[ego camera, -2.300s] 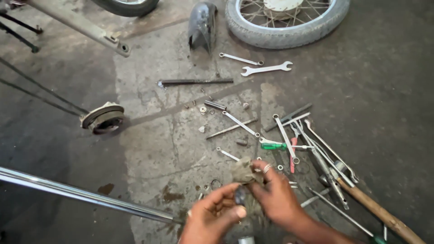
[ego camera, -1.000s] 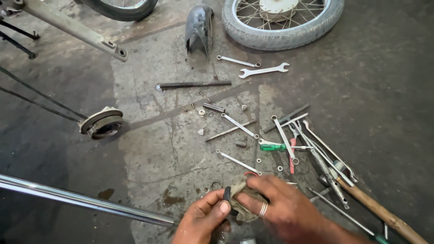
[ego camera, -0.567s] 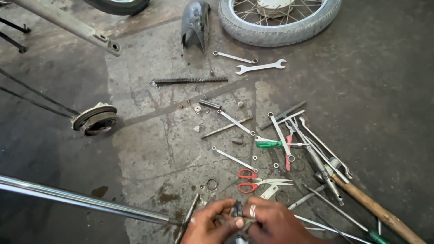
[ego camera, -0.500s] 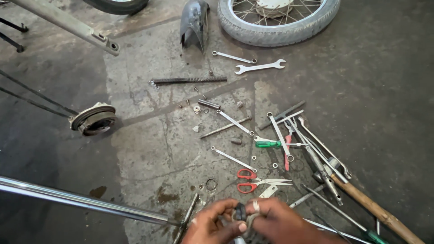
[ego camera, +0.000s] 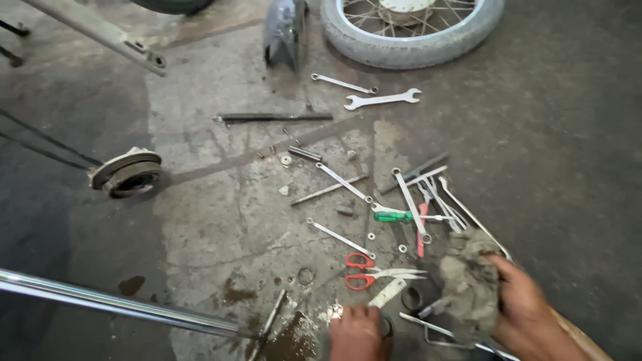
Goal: Cleaning and inspecting motorcycle front fork components after disassembly.
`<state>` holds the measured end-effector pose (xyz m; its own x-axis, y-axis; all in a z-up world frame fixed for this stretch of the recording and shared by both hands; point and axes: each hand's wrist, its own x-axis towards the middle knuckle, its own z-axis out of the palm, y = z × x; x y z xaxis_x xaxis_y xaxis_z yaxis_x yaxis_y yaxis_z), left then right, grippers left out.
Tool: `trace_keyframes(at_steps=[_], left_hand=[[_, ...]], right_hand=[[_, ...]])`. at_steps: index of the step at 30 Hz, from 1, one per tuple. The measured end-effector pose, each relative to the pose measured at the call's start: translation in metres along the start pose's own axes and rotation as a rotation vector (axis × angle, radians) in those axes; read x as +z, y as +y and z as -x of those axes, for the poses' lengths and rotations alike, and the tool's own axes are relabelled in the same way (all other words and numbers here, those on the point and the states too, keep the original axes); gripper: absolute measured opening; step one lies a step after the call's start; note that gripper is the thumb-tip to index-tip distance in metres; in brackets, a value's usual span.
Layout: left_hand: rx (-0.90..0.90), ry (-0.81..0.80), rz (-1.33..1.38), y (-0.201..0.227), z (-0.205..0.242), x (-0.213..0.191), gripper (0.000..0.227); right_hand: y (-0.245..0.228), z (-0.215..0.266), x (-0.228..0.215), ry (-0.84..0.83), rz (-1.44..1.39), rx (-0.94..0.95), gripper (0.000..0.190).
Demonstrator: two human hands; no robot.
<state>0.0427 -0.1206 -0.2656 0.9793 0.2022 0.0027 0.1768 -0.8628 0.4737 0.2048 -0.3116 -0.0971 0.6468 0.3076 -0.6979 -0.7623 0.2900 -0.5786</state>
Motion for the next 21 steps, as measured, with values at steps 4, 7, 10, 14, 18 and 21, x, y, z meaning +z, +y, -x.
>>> trace_keyframes(at_steps=[4,7,10,14,18,21], left_hand=[[0.014,0.174,-0.224,-0.064,-0.001,0.157,0.043],[-0.051,0.183,-0.325,-0.074,-0.010,0.173,0.029],[-0.096,0.145,0.096,-0.033,-0.028,0.080,0.061],[-0.223,0.061,1.197,0.028,-0.045,-0.041,0.050],[-0.101,0.357,0.831,0.041,-0.048,-0.111,0.028],[-0.224,0.249,0.999,0.039,-0.043,-0.122,0.026]], right_hand=[[0.021,-0.079,-0.068,0.024,0.004,0.034,0.043],[0.047,-0.173,-0.195,-0.299,0.953,-0.626,0.042],[0.054,-0.217,-0.221,-0.221,1.261,-0.959,0.044],[0.049,-0.226,-0.191,-0.163,1.070,-0.402,0.045],[0.056,-0.214,-0.150,-0.155,0.840,-0.123,0.048],[0.044,-0.172,-0.095,-0.231,0.543,-0.204,0.051]])
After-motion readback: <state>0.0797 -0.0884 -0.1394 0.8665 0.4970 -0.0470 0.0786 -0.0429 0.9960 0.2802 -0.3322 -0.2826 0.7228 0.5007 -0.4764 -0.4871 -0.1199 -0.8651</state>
